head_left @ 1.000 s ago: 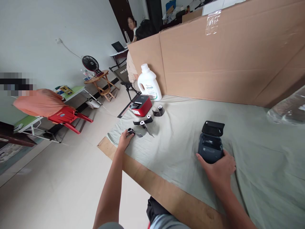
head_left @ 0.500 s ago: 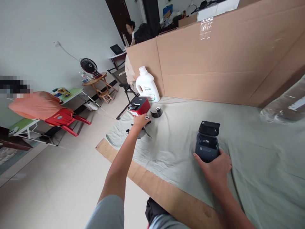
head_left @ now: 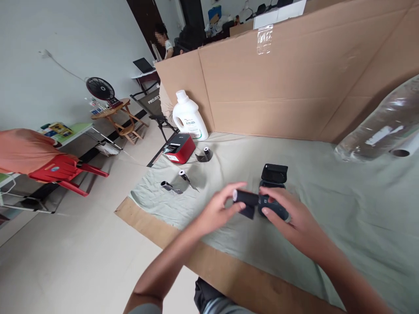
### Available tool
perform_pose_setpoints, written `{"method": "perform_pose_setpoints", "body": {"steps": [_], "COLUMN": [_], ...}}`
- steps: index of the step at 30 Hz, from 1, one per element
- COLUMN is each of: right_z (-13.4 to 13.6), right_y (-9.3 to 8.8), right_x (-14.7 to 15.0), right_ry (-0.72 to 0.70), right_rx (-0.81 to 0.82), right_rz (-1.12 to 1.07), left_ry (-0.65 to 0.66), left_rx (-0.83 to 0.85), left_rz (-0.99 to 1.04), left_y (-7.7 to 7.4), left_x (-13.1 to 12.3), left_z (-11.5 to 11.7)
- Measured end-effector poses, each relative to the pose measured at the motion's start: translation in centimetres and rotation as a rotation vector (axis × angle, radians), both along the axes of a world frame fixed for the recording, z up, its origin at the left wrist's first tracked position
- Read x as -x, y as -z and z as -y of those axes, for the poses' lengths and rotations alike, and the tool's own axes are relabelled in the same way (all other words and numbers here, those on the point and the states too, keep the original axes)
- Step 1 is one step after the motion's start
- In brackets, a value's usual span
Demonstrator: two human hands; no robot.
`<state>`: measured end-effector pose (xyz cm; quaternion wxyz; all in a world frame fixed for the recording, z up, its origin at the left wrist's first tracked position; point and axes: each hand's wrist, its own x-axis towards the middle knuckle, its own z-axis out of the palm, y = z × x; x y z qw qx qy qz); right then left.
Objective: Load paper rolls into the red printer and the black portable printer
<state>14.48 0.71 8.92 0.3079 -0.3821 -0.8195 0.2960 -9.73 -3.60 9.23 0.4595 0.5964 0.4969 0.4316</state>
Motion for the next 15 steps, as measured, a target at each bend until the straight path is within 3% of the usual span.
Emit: {"method": "perform_pose_setpoints", "body": {"steps": [2, 4, 7, 12, 15], "right_z": [-0.3, -0.5, -1.3, -5.2, -7.5], "right_y": [-0.9, -0.7, 0.7, 3.7, 5.3], "right_x": [-0.4, -1.0, -2.2, -3.9, -3.8], "right_ry": [-0.127, -0.154, -0.087, 0.130, 0.156], "right_rx": [0.029, 0.021, -0.001, -0.051, -0.064], "right_rz": [0.094, 0.172, 0.198, 0.210, 0.286], "left_ry": [0.034, 0.013, -0.032, -0.051, -0.032], "left_rx": [0.058, 0.098, 0.201, 0.350, 0.378], "left_rz": [0.124, 0.256, 0.395, 0.303, 0.338], "left_y": [1.8, 3.8, 6.1, 9.0, 10.2], "left_x": [-3.0, -5.0, -6.6, -8.0, -8.6], "left_z": [1.0, 1.2, 1.1, 1.9, 2.3]}}
